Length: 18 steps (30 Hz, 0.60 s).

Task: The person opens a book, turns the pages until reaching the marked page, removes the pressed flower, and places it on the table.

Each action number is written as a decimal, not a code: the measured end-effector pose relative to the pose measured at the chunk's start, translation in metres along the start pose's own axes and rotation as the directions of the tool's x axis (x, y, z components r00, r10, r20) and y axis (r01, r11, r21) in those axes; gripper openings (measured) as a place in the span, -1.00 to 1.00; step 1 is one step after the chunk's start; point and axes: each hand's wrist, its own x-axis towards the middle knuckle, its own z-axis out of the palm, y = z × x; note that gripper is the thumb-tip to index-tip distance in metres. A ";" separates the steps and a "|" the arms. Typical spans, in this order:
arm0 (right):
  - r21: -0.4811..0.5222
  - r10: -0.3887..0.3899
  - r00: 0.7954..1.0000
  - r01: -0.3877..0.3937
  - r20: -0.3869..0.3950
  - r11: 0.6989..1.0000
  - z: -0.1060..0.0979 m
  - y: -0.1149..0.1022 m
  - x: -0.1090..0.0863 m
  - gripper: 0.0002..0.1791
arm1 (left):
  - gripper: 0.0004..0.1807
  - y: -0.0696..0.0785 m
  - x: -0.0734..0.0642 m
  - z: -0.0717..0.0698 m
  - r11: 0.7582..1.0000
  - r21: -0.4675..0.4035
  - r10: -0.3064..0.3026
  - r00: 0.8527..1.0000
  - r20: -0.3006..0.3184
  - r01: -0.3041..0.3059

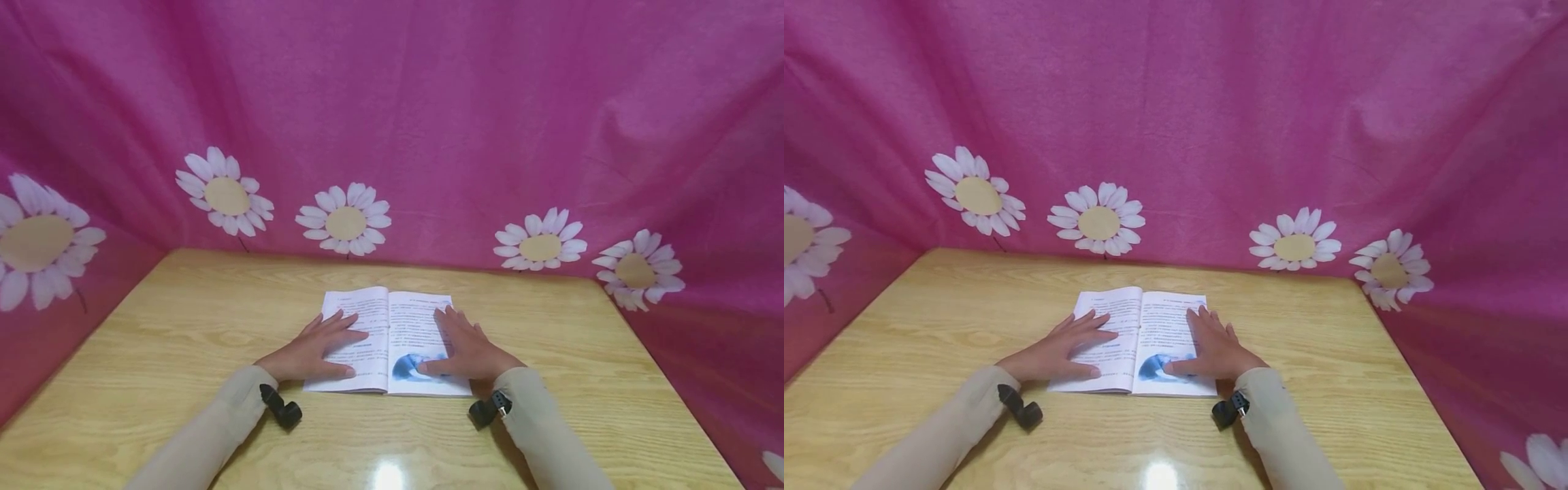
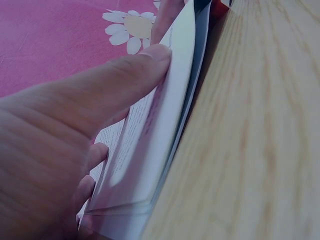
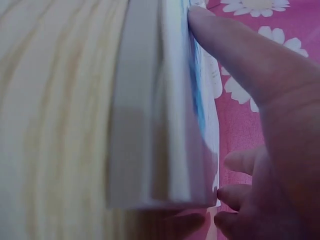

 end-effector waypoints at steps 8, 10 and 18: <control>-0.041 -0.013 1.000 0.013 -0.009 0.999 0.004 -0.002 0.000 0.35 | -0.21 0.003 -0.001 0.000 1.000 -0.004 -0.007 1.000 0.011 0.007; -0.043 -0.021 1.000 0.021 -0.009 0.999 0.004 -0.001 -0.001 0.35 | -0.21 0.003 -0.001 0.000 1.000 -0.002 -0.009 1.000 0.010 0.009; -0.044 -0.009 1.000 0.009 -0.004 0.999 0.003 -0.003 0.001 0.35 | -0.21 0.003 -0.002 0.000 1.000 -0.013 -0.014 1.000 0.010 0.015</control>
